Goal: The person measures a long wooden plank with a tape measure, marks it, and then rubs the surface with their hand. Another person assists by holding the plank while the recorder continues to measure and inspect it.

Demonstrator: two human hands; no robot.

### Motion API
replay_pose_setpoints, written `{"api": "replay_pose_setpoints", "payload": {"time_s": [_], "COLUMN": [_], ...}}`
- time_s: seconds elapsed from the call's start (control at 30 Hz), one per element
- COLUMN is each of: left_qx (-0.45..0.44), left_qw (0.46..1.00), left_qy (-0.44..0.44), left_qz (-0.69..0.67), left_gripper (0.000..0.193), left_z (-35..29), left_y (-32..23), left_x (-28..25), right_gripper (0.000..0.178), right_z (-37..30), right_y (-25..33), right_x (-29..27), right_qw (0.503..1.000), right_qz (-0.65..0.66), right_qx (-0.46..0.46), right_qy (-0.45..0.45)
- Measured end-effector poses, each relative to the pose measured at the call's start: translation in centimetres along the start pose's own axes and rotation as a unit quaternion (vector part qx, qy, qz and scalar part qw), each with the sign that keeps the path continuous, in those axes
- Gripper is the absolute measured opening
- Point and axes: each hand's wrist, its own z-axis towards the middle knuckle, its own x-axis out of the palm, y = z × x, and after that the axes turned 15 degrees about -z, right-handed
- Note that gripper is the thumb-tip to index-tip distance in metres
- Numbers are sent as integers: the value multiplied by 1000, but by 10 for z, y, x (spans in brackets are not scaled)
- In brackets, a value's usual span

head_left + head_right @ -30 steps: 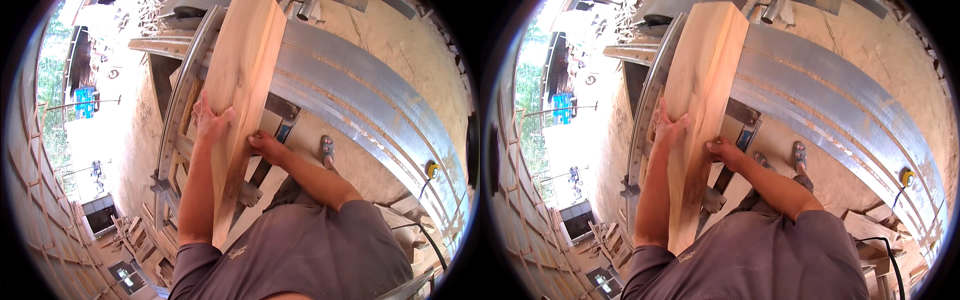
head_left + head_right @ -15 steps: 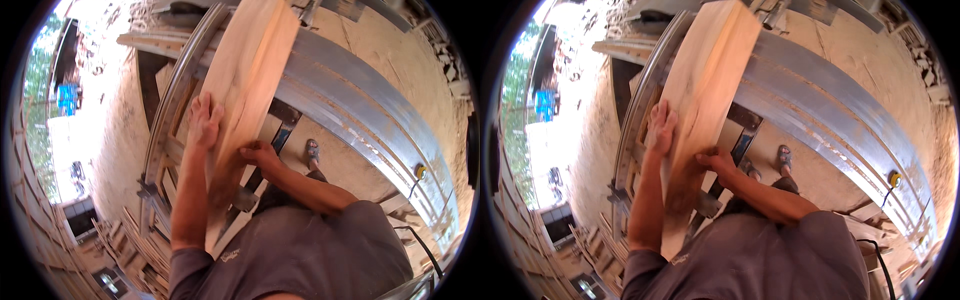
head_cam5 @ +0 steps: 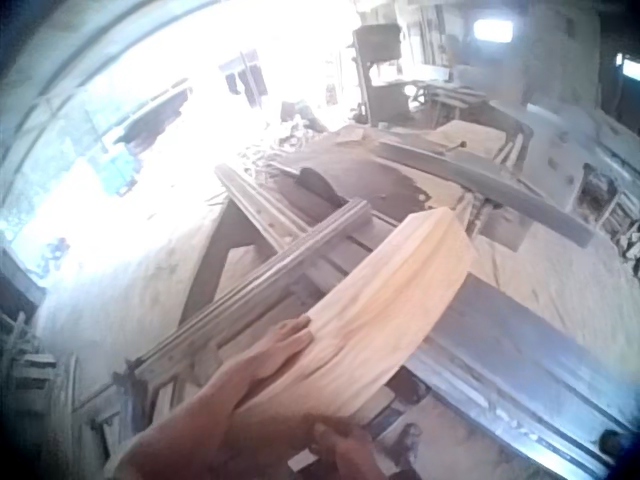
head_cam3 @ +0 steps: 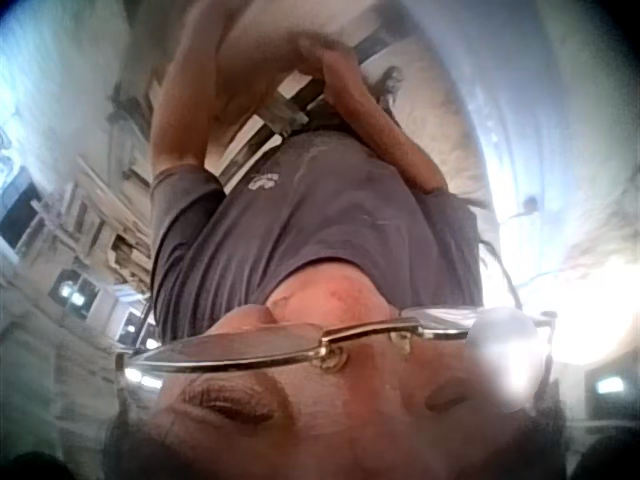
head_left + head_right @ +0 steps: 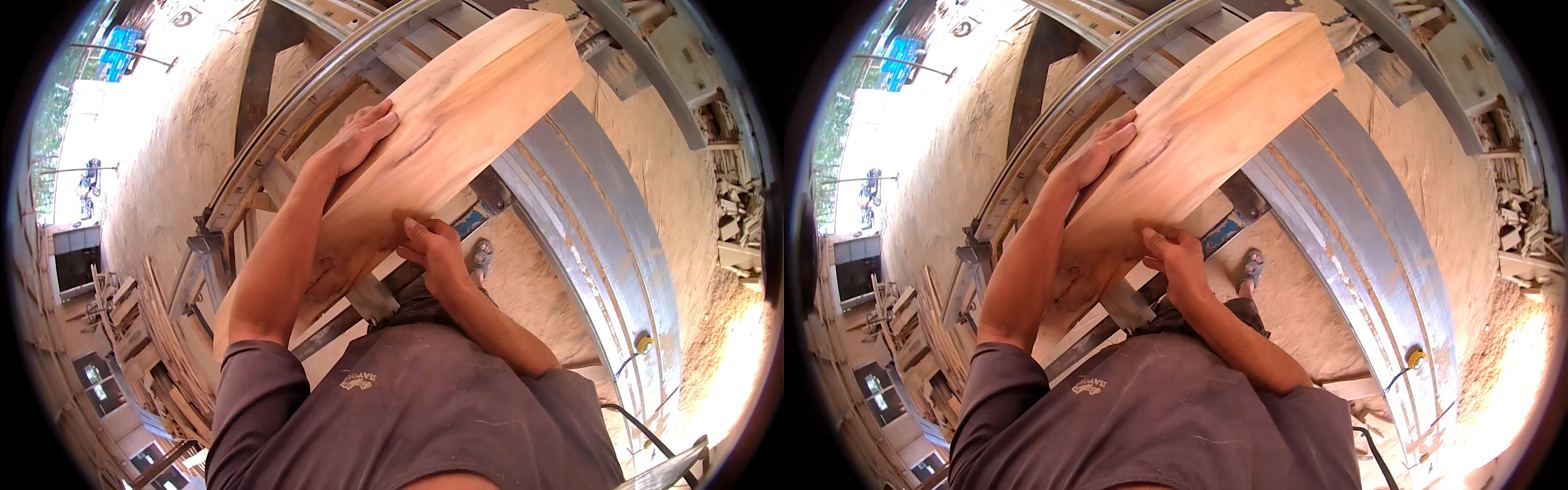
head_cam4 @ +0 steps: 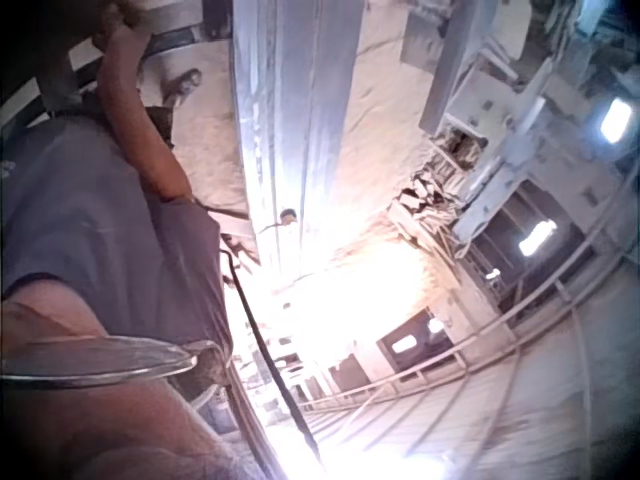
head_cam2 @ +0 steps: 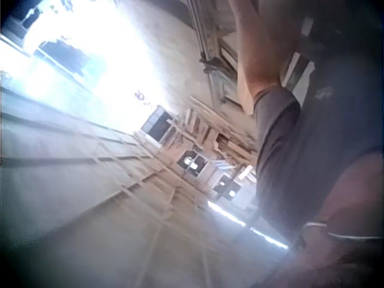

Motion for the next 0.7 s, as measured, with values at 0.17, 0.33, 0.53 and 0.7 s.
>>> {"api": "replay_pose_setpoints", "payload": {"time_s": [0.17,0.33,0.53,0.7], "left_qx": [4,5,-8,-2], "left_qw": [999,999,996,995], "left_qy": [-1,-2,17,40], "left_qz": [-32,-47,-86,-94], "left_gripper": [72,67,65,66], "left_z": [3,6,8,10], "left_y": [12,11,1,0], "left_x": [-4,-7,-11,-16], "right_gripper": [45,43,39,35], "right_z": [0,0,11,15], "right_y": [-2,0,1,31], "right_x": [2,6,-16,-51], "right_qw": [1000,1000,995,977], "right_qz": [0,-7,-62,-157], "right_qx": [2,-11,-49,-135], "right_qy": [-4,-2,62,-57]}}
